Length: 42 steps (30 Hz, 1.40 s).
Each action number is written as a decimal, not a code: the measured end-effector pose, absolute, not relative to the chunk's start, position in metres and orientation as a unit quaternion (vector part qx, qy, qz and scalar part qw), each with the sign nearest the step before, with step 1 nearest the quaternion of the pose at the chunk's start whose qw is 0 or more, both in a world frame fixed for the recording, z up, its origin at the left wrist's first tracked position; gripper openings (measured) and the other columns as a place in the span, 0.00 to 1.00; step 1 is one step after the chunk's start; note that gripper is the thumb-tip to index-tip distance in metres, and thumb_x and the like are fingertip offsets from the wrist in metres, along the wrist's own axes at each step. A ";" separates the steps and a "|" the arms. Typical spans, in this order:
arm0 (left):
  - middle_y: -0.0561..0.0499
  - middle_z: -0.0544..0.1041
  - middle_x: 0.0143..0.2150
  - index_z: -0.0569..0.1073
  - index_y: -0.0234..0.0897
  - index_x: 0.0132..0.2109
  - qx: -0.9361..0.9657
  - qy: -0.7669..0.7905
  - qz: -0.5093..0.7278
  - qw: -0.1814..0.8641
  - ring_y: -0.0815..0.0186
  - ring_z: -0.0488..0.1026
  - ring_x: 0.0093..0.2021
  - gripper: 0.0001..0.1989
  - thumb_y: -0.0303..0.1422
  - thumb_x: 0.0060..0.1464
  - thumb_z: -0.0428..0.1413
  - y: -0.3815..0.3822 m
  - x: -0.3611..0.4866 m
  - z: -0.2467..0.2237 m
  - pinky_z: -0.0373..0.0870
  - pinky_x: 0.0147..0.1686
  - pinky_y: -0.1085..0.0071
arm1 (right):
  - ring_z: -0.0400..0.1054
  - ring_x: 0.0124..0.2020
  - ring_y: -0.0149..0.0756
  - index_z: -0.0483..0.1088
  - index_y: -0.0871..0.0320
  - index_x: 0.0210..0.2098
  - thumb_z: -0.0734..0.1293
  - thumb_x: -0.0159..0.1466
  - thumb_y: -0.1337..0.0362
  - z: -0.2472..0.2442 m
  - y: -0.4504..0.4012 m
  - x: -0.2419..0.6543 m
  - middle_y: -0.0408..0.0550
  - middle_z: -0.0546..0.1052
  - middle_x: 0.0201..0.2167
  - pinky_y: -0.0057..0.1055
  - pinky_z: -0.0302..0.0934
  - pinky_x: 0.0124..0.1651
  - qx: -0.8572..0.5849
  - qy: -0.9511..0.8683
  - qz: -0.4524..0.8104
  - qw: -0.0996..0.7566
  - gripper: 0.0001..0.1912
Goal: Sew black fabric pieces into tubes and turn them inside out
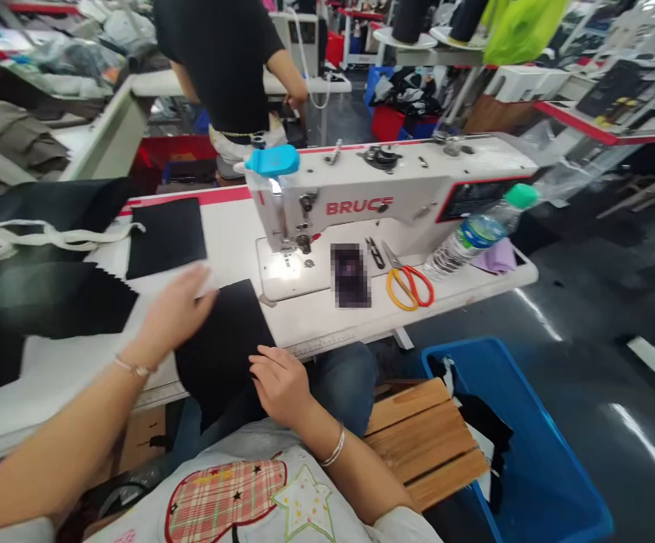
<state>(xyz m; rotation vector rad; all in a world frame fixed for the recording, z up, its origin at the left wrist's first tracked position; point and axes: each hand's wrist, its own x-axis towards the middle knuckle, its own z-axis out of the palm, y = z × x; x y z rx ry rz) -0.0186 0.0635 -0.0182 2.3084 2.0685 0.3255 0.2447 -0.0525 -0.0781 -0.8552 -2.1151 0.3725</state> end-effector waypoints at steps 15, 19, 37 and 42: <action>0.48 0.56 0.71 0.57 0.45 0.68 0.831 0.552 0.052 0.052 0.53 0.48 0.72 0.30 0.48 0.63 0.47 0.045 0.020 -0.022 0.48 0.67 0.50 | 0.62 0.64 0.53 0.69 0.53 0.56 0.62 0.57 0.75 -0.065 0.005 0.254 0.49 0.72 0.60 0.56 0.65 0.58 -0.176 -0.936 0.082 0.292 0.28; 0.44 0.67 0.65 0.67 0.39 0.62 0.804 0.590 0.062 0.034 0.55 0.58 0.68 0.21 0.38 0.67 0.44 0.020 0.031 0.006 0.52 0.66 0.53 | 0.65 0.61 0.52 0.70 0.53 0.56 0.61 0.57 0.77 -0.057 0.013 0.244 0.48 0.74 0.57 0.52 0.67 0.55 -0.163 -0.928 0.065 0.328 0.29; 0.48 0.70 0.63 0.71 0.41 0.59 0.837 0.492 0.212 0.112 0.55 0.60 0.67 0.26 0.24 0.55 0.46 -0.074 -0.018 -0.045 0.59 0.66 0.47 | 0.71 0.57 0.40 0.76 0.53 0.36 0.67 0.61 0.71 -0.058 -0.004 0.234 0.44 0.81 0.46 0.42 0.63 0.59 -0.314 -0.854 0.210 0.358 0.08; 0.50 0.75 0.59 0.75 0.42 0.53 0.806 0.495 0.281 0.161 0.58 0.65 0.65 0.21 0.28 0.55 0.48 -0.062 -0.031 -0.055 0.59 0.67 0.51 | 0.73 0.54 0.40 0.76 0.52 0.33 0.69 0.61 0.68 -0.051 -0.002 0.229 0.43 0.82 0.42 0.41 0.67 0.57 -0.349 -0.840 0.214 0.356 0.04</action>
